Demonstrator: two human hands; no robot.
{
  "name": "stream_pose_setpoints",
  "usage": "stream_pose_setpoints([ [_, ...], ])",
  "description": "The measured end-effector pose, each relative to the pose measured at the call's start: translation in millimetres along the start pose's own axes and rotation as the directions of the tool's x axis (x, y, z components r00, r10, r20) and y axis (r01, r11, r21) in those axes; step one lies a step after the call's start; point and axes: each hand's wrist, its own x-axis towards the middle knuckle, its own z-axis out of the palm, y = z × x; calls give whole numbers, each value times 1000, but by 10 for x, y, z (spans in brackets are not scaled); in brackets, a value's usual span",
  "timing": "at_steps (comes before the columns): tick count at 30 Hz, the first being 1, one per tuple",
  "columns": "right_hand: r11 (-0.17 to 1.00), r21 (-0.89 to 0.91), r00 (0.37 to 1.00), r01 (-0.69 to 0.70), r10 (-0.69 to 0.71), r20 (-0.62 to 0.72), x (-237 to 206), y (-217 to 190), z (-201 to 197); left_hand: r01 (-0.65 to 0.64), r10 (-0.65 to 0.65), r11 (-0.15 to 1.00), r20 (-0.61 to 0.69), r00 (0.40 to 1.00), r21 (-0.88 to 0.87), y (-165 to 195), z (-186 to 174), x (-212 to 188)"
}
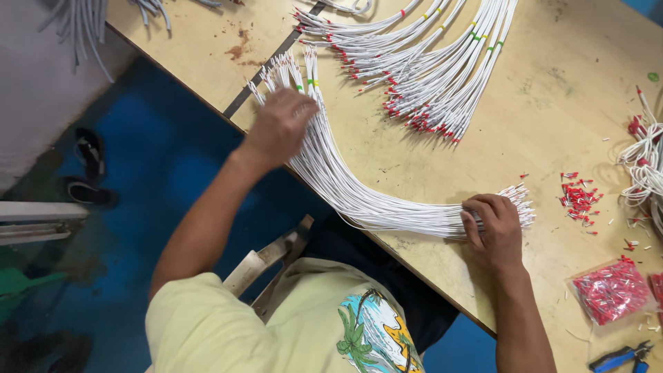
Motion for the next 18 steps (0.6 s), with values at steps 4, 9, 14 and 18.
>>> stream_pose_setpoints([
  [4,1000,-13,1000,-9,9,7,-2,8,8,-92,95,968,-1,995,233,-258,-180,-48],
  [9,1000,-6,1000,-20,20,8,-2,32,19,-72,56,940,57,997,334,-323,-197,-175],
  [14,1000,-6,1000,-21,21,16,-21,54,21,277,-292,954,141,946,117,-281,-156,-399],
  [18,1000,-1,1000,-15,15,9,-16,80,26,-17,11,986,38,999,168,-158,-212,-593],
])
